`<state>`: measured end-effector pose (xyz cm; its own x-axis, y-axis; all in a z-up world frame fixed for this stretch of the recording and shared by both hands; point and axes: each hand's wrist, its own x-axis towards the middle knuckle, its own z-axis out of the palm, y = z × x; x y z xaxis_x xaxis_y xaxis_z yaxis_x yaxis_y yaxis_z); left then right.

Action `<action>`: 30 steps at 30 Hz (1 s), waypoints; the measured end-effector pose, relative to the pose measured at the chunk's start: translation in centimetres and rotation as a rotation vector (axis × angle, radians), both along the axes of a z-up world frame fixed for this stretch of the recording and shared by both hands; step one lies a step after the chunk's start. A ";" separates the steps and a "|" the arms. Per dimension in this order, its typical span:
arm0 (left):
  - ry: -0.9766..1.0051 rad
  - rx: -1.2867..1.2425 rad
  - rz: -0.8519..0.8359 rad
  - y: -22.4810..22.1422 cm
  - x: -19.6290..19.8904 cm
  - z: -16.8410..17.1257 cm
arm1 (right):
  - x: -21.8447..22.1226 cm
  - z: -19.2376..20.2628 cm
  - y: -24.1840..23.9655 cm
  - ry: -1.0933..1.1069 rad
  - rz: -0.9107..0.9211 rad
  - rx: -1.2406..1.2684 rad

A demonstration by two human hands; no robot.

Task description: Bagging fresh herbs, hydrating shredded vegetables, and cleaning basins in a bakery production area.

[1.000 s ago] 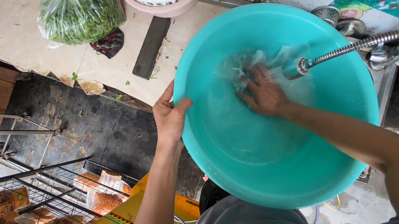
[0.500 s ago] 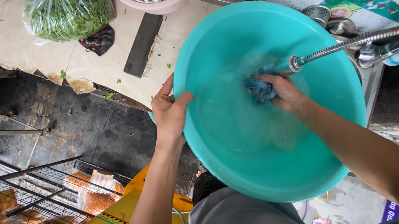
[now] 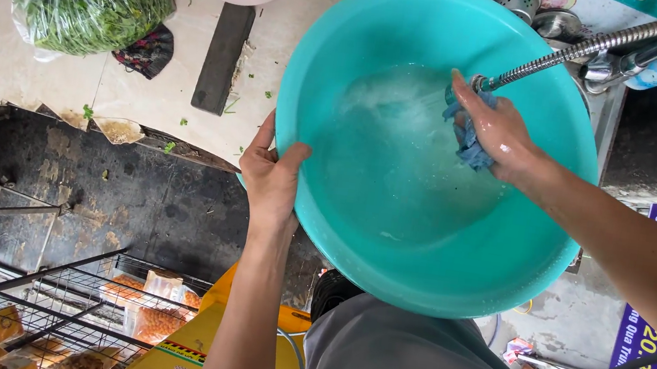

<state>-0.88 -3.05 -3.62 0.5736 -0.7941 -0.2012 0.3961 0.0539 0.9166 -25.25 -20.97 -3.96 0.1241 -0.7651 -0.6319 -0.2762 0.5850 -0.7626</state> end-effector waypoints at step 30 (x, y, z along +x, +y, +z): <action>0.073 0.094 -0.188 3.5 -1.8 0.8 | 2.7 8.0 -3.4 0.544 0.810 -0.502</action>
<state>-2.71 0.48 -2.82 0.3981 -0.8617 -0.3146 0.4567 -0.1113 0.8826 -22.51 -24.38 4.01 0.5048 -0.7681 -0.3940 -0.8104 -0.2644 -0.5229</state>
